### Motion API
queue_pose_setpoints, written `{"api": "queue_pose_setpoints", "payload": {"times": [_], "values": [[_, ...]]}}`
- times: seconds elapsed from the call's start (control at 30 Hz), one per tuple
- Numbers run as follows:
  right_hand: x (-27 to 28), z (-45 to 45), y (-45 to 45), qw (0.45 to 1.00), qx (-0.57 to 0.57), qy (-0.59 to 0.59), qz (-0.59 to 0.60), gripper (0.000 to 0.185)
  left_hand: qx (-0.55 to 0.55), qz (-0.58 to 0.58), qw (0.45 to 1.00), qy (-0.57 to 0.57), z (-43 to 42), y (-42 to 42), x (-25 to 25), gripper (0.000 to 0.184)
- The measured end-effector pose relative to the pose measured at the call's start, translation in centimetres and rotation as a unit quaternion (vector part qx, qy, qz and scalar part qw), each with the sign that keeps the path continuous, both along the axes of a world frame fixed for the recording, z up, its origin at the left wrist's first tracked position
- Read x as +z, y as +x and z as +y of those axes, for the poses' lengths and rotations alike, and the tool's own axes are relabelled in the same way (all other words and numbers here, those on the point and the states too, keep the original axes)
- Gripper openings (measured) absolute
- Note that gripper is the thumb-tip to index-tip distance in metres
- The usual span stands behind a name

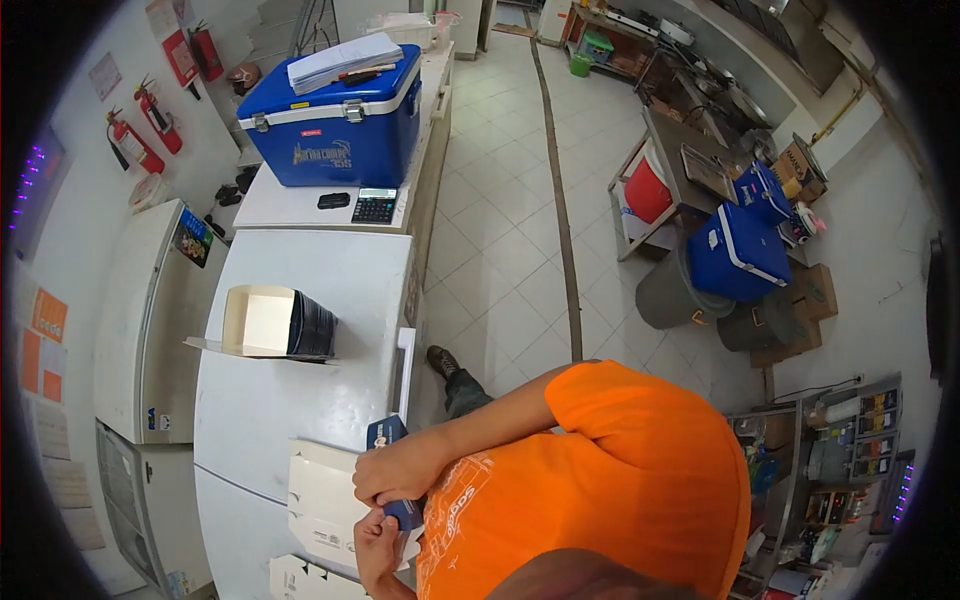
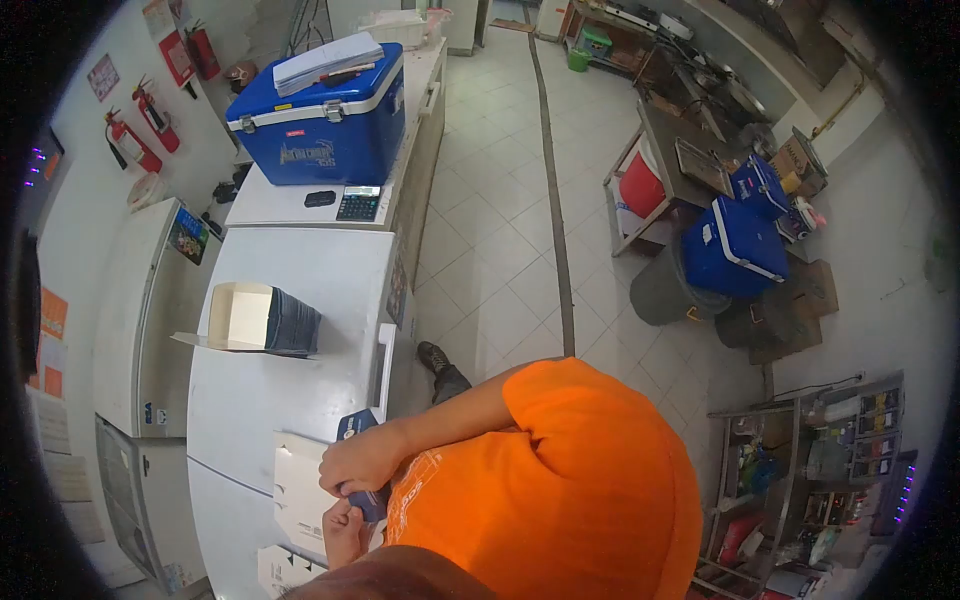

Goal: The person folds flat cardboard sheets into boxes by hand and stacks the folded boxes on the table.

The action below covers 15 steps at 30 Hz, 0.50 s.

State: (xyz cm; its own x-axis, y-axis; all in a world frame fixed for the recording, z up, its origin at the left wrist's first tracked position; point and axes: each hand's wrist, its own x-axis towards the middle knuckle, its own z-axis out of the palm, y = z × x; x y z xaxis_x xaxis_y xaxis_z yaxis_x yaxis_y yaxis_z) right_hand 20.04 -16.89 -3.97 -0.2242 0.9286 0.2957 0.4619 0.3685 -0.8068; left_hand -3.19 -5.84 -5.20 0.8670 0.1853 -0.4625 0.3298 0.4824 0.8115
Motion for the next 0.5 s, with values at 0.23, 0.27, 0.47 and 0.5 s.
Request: {"api": "queue_pose_setpoints", "payload": {"times": [0.23, 0.27, 0.47, 0.5], "values": [[1.7, 0.5, -0.8, 0.943, -0.193, 0.26, -0.08, 0.031, 0.056, 0.009, 0.984, 0.167, 0.1, 2.3, 0.7, 0.022], [1.9, 0.6, -0.8, 0.935, -0.224, 0.254, -0.1, 0.033, 0.117, -0.015, 0.982, 0.148, -0.2, 2.9, 1.1, 0.03], [1.7, -0.9, 0.4, 0.98, -0.129, 0.146, -0.048, 0.034, 0.431, -0.116, 0.895, -0.011, -0.9, 5.5, 1.8, 0.04], [1.3, -1.0, 0.2, 0.97, -0.147, 0.177, -0.08, 0.036, 0.445, -0.12, 0.887, -0.021, -1.4, 6.0, 1.5, 0.04]]}}
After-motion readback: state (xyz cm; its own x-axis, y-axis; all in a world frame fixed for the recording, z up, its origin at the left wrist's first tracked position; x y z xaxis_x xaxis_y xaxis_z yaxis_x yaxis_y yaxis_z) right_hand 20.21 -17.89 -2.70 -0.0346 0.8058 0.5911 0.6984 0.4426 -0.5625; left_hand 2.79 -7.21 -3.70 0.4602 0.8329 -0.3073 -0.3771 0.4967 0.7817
